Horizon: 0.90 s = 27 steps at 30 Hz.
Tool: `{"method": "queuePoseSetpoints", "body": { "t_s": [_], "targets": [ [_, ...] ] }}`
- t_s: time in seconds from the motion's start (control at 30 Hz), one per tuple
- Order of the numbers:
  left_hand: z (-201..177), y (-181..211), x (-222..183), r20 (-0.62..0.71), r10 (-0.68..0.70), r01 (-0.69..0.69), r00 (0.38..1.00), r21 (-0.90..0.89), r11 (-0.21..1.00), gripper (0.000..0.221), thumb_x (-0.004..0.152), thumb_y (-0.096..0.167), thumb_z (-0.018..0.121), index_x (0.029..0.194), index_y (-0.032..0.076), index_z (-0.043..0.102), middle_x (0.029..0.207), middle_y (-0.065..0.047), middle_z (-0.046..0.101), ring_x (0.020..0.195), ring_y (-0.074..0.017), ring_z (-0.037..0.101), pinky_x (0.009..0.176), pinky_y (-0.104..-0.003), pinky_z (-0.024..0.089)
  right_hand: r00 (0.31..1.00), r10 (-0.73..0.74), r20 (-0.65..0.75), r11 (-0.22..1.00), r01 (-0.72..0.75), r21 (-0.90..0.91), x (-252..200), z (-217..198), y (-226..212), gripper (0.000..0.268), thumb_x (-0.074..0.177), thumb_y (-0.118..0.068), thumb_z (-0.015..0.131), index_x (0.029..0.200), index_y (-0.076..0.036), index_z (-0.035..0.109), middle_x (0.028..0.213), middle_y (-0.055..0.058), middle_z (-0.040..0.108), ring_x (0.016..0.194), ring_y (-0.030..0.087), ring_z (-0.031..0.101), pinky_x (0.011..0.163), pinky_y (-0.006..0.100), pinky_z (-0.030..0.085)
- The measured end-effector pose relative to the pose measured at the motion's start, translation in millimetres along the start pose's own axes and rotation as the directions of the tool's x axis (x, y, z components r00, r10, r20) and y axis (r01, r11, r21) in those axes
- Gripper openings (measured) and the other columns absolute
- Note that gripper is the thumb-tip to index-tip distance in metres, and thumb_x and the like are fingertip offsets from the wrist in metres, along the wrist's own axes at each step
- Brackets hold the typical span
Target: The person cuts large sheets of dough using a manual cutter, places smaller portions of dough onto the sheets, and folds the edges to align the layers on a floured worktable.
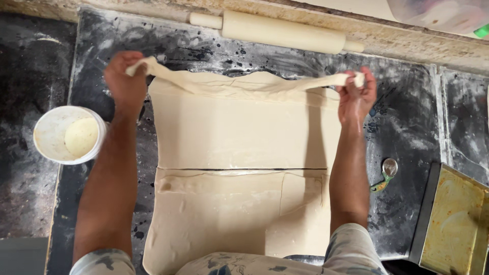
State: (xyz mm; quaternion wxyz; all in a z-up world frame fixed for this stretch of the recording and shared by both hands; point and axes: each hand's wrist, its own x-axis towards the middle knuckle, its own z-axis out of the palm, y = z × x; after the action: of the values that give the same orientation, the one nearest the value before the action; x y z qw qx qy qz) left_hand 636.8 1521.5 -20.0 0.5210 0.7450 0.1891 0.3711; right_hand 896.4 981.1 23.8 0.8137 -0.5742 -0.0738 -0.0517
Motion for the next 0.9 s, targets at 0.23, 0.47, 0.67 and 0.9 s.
{"method": "queuePoseSetpoints", "body": {
  "t_s": [0.23,0.47,0.67,0.9],
  "targets": [
    [8,-5,-4,0.046,-0.265,0.263,0.963,0.053,0.963,0.021,0.091,-0.007,0.072,0.111,-0.001,0.069,0.101,-0.01,0.074,0.091,-0.0161,0.072,0.078,-0.027,0.057,0.996,0.076,-0.05,0.997,-0.077,-0.013,20,-44,26,0.04,0.101,0.009,0.062,0.138,0.0,0.051,0.116,0.023,0.071,0.094,0.029,0.074,0.077,0.038,0.068],
    [5,-12,1,0.027,-0.128,0.124,0.991,0.123,0.985,0.019,0.094,-0.009,0.072,0.111,-0.002,0.073,0.102,-0.012,0.075,0.087,-0.0152,0.072,0.07,-0.026,0.057,0.988,0.115,-0.1,0.991,-0.121,-0.052,13,-56,41,0.041,0.099,0.008,0.062,0.138,0.0,0.05,0.117,0.022,0.07,0.098,0.027,0.074,0.077,0.036,0.069],
    [-1,1,24,-0.032,-0.112,0.106,0.993,-0.139,0.985,0.017,0.101,-0.01,0.071,0.116,-0.004,0.066,0.107,-0.012,0.073,0.087,-0.0136,0.071,0.07,-0.022,0.055,1.0,0.007,0.019,0.997,-0.008,0.071,26,-39,-1,0.039,0.105,0.007,0.06,0.14,-0.001,0.048,0.117,0.022,0.07,0.1,0.029,0.074,0.081,0.039,0.068],
    [12,-42,-2,0.11,-0.252,0.217,0.961,0.26,0.941,0.022,0.091,-0.002,0.077,0.112,0.002,0.073,0.103,-0.012,0.075,0.088,-0.0185,0.072,0.073,-0.03,0.055,0.959,0.245,-0.144,0.96,-0.26,-0.098,21,-66,44,0.037,0.099,0.001,0.058,0.134,-0.005,0.049,0.112,0.019,0.074,0.09,0.029,0.077,0.075,0.044,0.065]
  ]
}}
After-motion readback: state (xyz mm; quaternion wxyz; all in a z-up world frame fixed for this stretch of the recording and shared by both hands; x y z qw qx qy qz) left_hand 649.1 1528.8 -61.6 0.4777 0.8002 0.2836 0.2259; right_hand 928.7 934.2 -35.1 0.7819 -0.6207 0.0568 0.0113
